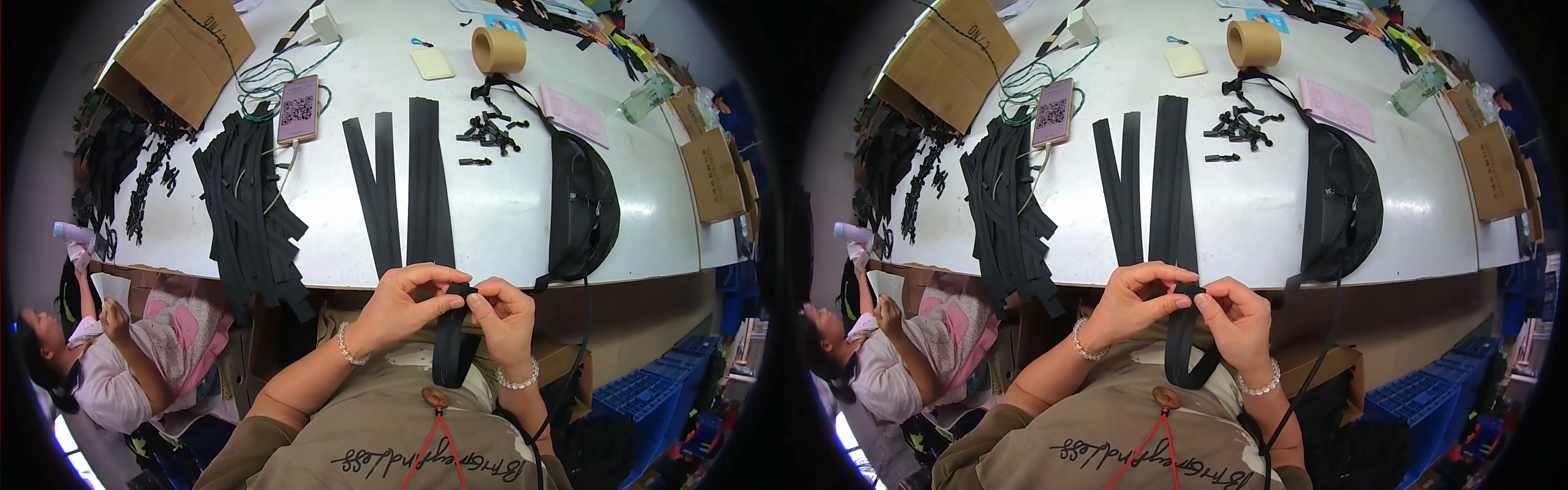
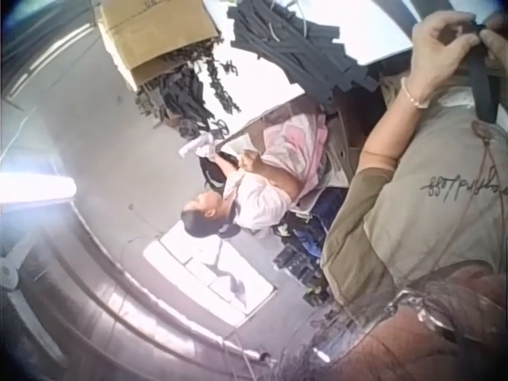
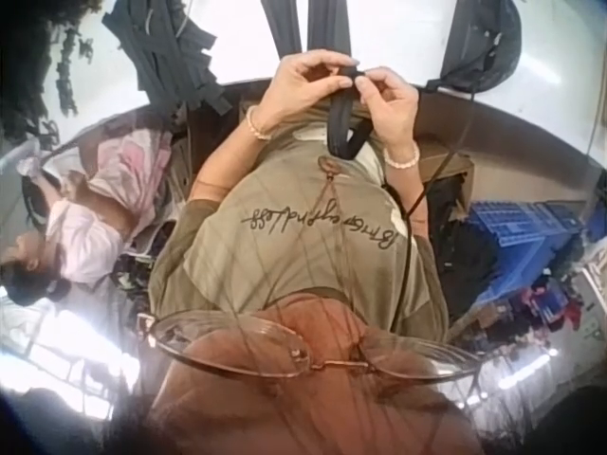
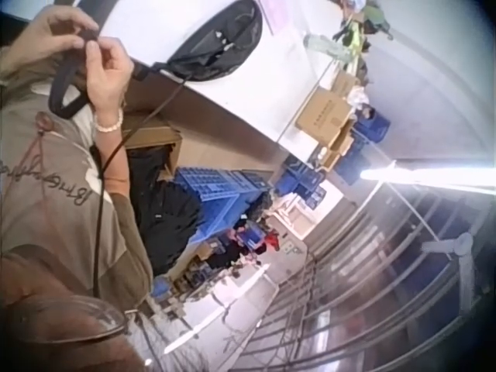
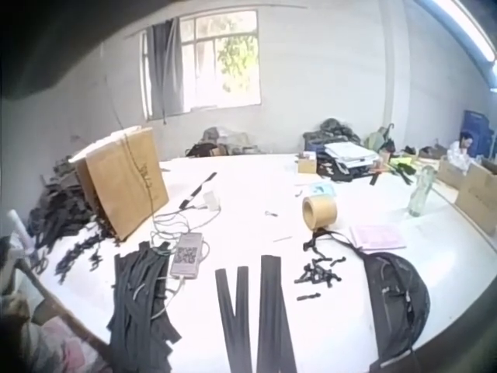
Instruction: Attaching plastic buckles to fabric straps for bags by threading the strap through the buckle loops.
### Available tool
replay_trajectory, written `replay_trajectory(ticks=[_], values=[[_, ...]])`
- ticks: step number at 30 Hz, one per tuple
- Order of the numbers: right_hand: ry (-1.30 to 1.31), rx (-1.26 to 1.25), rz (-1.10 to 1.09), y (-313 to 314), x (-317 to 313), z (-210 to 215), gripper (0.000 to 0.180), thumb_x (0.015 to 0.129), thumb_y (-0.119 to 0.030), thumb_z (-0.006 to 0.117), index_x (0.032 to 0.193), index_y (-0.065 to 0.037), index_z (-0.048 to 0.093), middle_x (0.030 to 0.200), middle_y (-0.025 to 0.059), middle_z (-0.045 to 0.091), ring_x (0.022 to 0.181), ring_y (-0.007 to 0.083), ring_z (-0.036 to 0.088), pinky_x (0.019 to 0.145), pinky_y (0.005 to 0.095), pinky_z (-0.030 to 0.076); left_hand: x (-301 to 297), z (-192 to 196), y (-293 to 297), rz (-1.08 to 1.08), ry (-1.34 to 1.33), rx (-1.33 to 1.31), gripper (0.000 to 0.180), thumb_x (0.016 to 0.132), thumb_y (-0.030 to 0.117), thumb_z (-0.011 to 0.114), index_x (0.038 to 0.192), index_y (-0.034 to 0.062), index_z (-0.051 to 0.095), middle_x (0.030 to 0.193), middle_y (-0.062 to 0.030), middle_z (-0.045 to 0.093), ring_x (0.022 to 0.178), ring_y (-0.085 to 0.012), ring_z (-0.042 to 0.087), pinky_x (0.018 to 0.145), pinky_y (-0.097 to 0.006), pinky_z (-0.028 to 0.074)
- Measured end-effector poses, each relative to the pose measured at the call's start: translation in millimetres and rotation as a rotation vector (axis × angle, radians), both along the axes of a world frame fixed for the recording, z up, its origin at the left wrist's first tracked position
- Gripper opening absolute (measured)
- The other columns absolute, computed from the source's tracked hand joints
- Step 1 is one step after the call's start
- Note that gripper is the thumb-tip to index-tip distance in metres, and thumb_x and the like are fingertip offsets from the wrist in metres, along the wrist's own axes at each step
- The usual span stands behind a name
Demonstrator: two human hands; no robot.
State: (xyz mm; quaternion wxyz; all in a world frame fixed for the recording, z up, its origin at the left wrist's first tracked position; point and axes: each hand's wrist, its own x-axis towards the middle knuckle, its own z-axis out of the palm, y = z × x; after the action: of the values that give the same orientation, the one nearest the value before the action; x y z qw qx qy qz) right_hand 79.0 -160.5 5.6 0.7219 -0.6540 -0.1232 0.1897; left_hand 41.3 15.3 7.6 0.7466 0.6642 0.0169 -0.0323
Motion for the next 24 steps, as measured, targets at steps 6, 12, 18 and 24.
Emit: replay_trajectory(ticks=[6,12,18,24], values=[[0.127,0.049,-0.078,1.4,-1.7,-1.9,0.007,0.085,-0.002,0.059,0.09,0.004,0.059,0.078,0.0032,0.058,0.06,0.0053,0.051,0.054,0.0175,0.043,-0.1,3.3,-6.8,0.006,0.091,0.048,0.024,0.078,0.006,0.07,0.102,0.0031,0.066,0.08,0.0002,0.062,0.071,-0.0036,0.053,0.066,-0.018,0.046],[0.225,0.107,-0.052,-3.6,1.8,1.4,0.015,0.083,0.0,0.062,0.097,0.004,0.062,0.079,0.0026,0.061,0.065,0.0034,0.053,0.056,0.0159,0.043,-1.9,10.9,-11.9,0.081,0.152,0.031,0.015,0.076,0.004,0.073,0.087,0.0013,0.063,0.077,0.0015,0.061,0.073,-0.003,0.057,0.066,-0.017,0.048],[0.152,0.117,-0.029,-5.3,-0.6,3.7,0.013,0.082,0.003,0.063,0.095,0.004,0.063,0.081,0.0031,0.063,0.067,0.0038,0.054,0.059,0.0156,0.044,-4.2,2.2,-9.1,-0.048,0.309,-0.25,0.008,0.08,0.005,0.07,0.083,0.0011,0.064,0.078,0.0016,0.062,0.072,-0.0032,0.057,0.064,-0.016,0.046],[0.058,0.108,-0.011,-6.5,-2.2,7.5,0.014,0.08,0.007,0.063,0.093,0.005,0.064,0.084,0.0057,0.062,0.073,0.0062,0.056,0.064,0.0171,0.045,-10.4,0.2,-15.0,0.038,0.214,-0.175,0.009,0.081,0.007,0.068,0.081,-0.0014,0.065,0.073,0.0011,0.063,0.067,-0.0012,0.054,0.058,-0.016,0.044]])
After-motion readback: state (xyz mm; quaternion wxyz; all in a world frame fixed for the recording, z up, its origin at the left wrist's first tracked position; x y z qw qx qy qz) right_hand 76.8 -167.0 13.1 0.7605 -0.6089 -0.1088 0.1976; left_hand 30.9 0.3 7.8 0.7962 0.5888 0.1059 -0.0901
